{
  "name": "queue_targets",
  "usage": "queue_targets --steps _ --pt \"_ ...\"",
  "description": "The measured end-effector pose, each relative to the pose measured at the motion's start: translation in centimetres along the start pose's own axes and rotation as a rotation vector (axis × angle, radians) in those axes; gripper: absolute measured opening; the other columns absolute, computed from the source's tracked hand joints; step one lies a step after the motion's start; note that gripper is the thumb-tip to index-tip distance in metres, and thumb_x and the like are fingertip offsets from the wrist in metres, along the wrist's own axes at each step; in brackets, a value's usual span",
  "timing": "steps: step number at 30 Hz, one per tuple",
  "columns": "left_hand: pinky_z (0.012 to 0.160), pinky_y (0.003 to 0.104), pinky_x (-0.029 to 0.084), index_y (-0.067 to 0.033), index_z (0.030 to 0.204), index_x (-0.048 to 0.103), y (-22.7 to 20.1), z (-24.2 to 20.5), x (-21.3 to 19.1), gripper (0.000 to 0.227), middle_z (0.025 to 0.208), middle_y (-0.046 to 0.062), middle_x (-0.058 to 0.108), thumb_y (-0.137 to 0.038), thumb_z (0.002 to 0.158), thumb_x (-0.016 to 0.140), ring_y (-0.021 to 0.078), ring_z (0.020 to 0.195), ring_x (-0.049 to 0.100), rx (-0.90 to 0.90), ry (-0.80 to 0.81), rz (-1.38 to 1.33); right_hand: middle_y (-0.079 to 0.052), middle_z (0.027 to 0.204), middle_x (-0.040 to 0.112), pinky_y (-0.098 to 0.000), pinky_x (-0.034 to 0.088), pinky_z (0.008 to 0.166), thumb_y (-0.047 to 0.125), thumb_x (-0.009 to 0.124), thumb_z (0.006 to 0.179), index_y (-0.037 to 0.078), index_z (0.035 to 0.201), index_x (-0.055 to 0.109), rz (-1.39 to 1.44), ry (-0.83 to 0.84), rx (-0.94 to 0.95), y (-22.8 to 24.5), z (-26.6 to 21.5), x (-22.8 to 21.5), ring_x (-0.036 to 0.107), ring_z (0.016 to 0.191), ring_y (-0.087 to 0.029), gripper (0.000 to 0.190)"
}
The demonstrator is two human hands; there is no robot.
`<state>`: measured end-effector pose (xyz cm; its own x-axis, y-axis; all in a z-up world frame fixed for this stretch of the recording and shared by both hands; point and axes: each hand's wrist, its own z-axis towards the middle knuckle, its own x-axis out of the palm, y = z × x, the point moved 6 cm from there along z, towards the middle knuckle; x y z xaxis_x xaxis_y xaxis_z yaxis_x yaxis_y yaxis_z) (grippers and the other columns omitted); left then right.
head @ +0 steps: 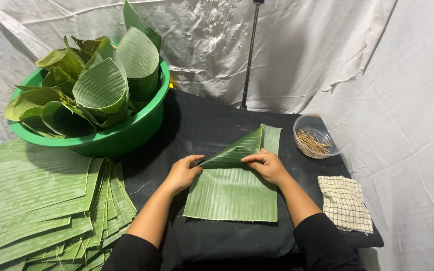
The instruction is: Folding banana leaves into cones and securing them with wooden pins
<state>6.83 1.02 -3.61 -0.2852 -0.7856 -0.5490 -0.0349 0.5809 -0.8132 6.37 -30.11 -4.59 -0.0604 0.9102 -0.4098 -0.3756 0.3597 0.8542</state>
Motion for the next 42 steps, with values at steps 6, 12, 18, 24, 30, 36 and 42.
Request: queue_targets --steps 6,12,18,24,30,36,42 --pt "0.095 0.050 0.056 -0.0234 0.138 0.065 -3.9 -2.6 -2.9 0.061 0.116 0.014 0.076 0.001 0.082 0.058 0.0413 0.115 0.067 0.152 0.099 0.261 -0.007 0.086 0.079 -0.0311 0.052 0.086 0.000 0.074 0.081 0.015 0.097 0.087 0.101 -0.059 0.099 1.2 -0.2 0.0 0.066 0.088 -0.013 0.026" --pt "0.101 0.048 0.054 -0.0451 0.162 0.015 -6.5 -5.9 -2.1 0.106 0.165 0.012 0.028 0.004 0.082 0.062 0.0457 0.134 0.049 0.040 0.266 1.013 -0.009 0.090 0.080 -0.0313 0.052 0.088 -0.002 0.077 0.079 0.012 0.099 0.087 0.163 -0.066 0.154 0.5 -0.4 -0.3 0.069 0.092 -0.015 0.025" --pt "0.113 0.055 0.042 -0.0436 0.164 0.009 -9.6 -8.8 -2.5 0.107 0.169 0.014 0.016 -0.003 0.086 0.070 0.0475 0.146 0.033 0.089 0.413 0.931 -0.010 0.093 0.079 -0.0330 0.054 0.089 -0.001 0.080 0.077 0.010 0.101 0.086 0.194 -0.040 0.191 1.1 -0.3 -0.1 0.071 0.095 -0.017 0.027" --pt "0.112 0.060 0.040 -0.0420 0.142 0.058 -8.5 -8.8 -3.0 0.071 0.166 0.011 0.029 -0.021 0.078 0.080 0.0488 0.143 0.037 0.398 0.325 0.553 -0.009 0.095 0.079 -0.0318 0.054 0.089 0.000 0.081 0.078 0.010 0.102 0.086 0.240 -0.017 0.194 0.2 -0.3 0.0 0.071 0.097 -0.016 0.027" --pt "0.109 0.056 0.043 -0.0257 0.107 0.084 -5.2 -6.7 -1.5 0.030 0.154 0.011 0.052 -0.017 0.079 0.080 0.0452 0.136 0.048 0.581 0.170 0.073 -0.010 0.096 0.080 -0.0319 0.055 0.089 -0.001 0.080 0.079 0.008 0.103 0.085 0.264 -0.014 0.207 0.0 -0.4 0.3 0.069 0.096 -0.015 0.027" --pt "0.081 0.029 0.056 -0.0157 0.105 0.081 -4.8 -3.2 -1.9 0.021 0.086 -0.003 0.078 -0.028 0.099 0.065 0.0055 0.085 0.065 0.232 0.082 -0.377 -0.009 0.094 0.080 -0.0311 0.056 0.086 0.003 0.082 0.079 0.010 0.104 0.086 0.161 0.058 0.192 0.5 -0.4 0.0 0.071 0.094 -0.014 0.027" --pt "0.066 0.025 0.050 -0.0106 0.093 0.077 -3.0 -0.3 -0.4 0.020 0.072 0.000 0.070 -0.028 0.099 0.068 0.0089 0.068 0.059 0.119 0.113 -0.578 -0.014 0.116 0.079 -0.0331 0.047 0.105 0.036 0.039 0.107 0.003 0.114 0.082 0.345 0.202 0.157 2.0 0.7 -0.5 0.067 0.114 -0.016 0.055"
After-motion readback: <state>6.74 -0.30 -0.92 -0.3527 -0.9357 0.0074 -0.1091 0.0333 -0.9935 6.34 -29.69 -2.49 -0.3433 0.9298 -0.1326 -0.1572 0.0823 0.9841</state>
